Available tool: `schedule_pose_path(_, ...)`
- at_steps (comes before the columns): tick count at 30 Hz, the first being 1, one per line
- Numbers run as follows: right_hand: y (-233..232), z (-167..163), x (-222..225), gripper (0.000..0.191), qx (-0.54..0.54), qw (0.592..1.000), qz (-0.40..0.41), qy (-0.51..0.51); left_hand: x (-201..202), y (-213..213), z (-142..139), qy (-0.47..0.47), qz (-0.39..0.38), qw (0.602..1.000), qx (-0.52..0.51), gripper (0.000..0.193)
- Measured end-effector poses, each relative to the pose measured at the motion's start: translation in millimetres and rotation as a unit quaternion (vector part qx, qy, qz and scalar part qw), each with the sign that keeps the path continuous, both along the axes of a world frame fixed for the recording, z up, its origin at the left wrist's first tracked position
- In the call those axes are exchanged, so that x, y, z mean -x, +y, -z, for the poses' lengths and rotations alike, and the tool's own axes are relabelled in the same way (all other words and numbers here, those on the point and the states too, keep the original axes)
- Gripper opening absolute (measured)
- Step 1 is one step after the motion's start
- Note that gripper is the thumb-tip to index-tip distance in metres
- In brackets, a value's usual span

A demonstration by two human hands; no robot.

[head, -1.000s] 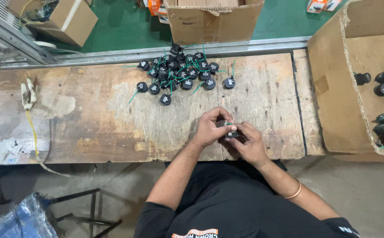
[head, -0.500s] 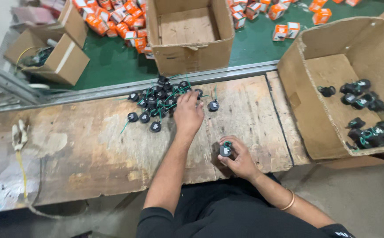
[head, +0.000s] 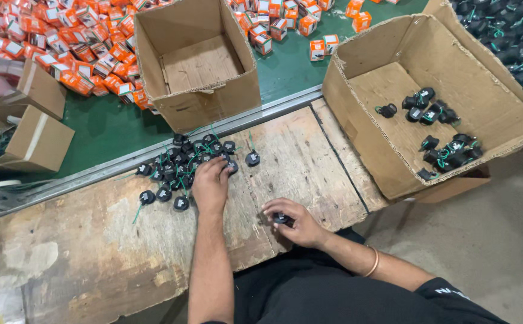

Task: The person picks small black electrical components with green wires one at a time from a pile on the workbench, briefly handles each, and places them into a cardboard box beside the bench. They continue transferring components from the pile into the box throughout the episode.

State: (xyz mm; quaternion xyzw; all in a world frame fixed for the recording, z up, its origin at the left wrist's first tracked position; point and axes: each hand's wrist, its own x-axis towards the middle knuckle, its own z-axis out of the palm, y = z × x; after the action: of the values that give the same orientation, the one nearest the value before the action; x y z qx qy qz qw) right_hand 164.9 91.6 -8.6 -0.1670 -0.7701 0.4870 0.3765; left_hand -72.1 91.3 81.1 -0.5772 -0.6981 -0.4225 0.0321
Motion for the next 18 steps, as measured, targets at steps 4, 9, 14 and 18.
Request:
schedule_pose_path(4,-1.5,-1.1,-0.8,0.03,-0.029,1.0,-0.005,-0.002,4.6,-1.8,-5.0,-0.009,0.047,0.999,-0.005,0.027)
schedule_pose_path(9,-1.7,2.1,-0.7,0.024,-0.024,0.999,0.003,-0.022,14.1,-1.8,-2.3,-0.019,0.071,0.997,-0.004,0.027)
schedule_pose_path(14,0.0,7.5,0.1,0.023,0.008,1.0,0.008,-0.013,13.6,2.0,4.2,-0.126,-0.01,0.99,-0.068,0.021)
schedule_pose_path(18,-0.1,7.7,0.2,0.027,0.011,1.0,0.028,0.002,10.7,2.8,6.3,-0.353,0.009,0.916,-0.192,0.019)
